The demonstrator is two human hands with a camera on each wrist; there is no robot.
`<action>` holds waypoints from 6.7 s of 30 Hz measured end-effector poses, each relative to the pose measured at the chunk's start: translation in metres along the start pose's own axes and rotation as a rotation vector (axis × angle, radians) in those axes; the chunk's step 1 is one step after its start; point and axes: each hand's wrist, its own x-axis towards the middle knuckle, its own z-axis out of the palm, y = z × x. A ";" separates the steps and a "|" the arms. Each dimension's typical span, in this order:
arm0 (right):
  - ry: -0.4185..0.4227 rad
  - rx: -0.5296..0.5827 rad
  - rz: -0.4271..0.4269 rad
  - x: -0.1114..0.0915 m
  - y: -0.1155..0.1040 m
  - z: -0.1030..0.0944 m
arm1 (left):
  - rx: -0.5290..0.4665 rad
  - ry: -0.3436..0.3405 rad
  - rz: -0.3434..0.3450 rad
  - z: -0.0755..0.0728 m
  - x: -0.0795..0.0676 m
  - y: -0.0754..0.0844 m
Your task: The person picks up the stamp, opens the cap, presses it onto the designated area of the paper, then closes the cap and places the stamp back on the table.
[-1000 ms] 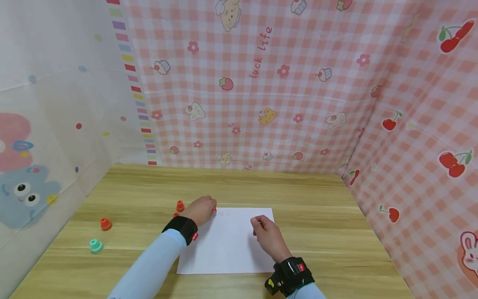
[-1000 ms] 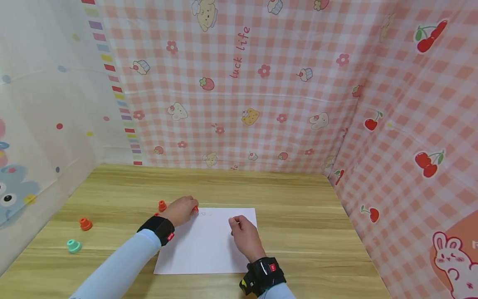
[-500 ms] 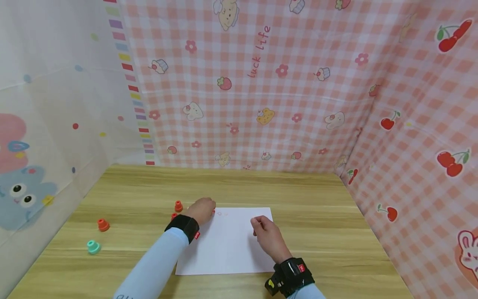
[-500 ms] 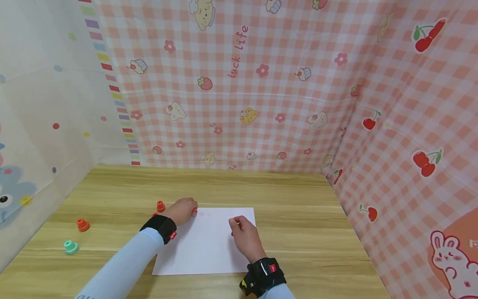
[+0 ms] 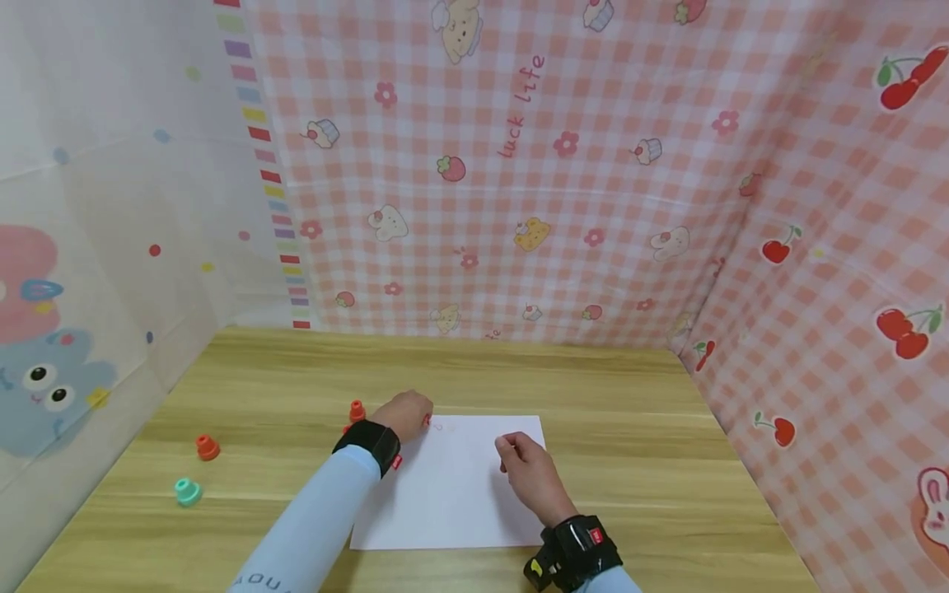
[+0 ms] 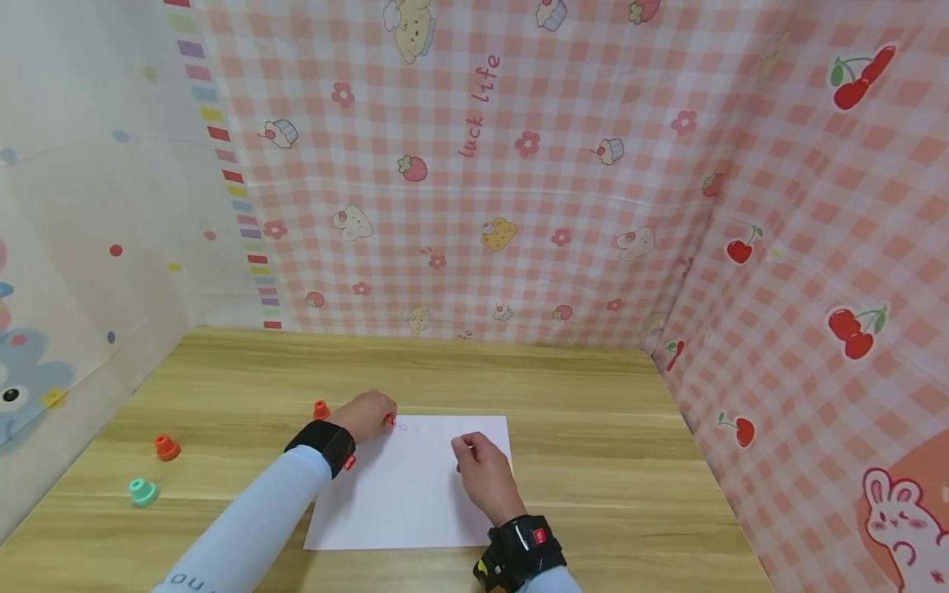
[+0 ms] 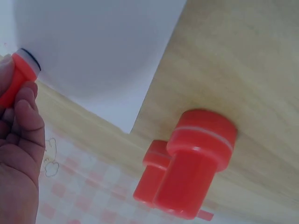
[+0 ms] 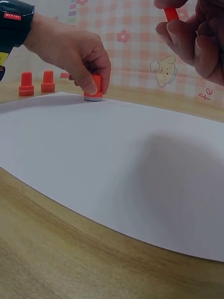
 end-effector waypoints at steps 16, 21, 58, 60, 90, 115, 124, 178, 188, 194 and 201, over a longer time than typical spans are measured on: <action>0.015 -0.001 -0.013 0.002 0.000 -0.003 | 0.019 -0.024 0.004 -0.002 0.000 0.004; 0.017 0.000 -0.005 0.002 -0.001 -0.003 | 0.044 -0.014 0.035 -0.003 0.001 0.005; 0.011 -0.002 -0.008 0.002 -0.003 -0.001 | 0.024 -0.022 0.020 -0.001 0.001 0.002; 0.010 0.000 0.000 0.002 -0.003 -0.002 | 0.019 -0.020 0.026 -0.004 -0.001 0.003; 0.040 0.013 -0.009 0.002 0.002 -0.005 | -0.070 0.065 0.077 -0.015 -0.003 -0.010; 0.048 0.046 0.023 0.003 0.006 -0.004 | -0.343 0.180 -0.053 -0.021 -0.036 -0.002; 0.049 0.059 0.027 0.004 0.006 -0.003 | -0.444 0.213 -0.091 -0.020 -0.049 0.010; -0.105 0.278 0.000 0.004 -0.004 0.001 | -0.733 0.239 0.168 -0.010 -0.056 0.081; -0.105 0.295 -0.002 0.003 -0.005 0.001 | -0.745 0.219 0.156 -0.010 -0.056 0.085; -0.096 0.300 -0.034 0.006 -0.006 -0.002 | -0.721 0.234 0.179 -0.014 -0.052 0.090; -0.096 0.279 -0.013 0.006 -0.008 -0.004 | -0.722 0.249 0.179 -0.014 -0.050 0.092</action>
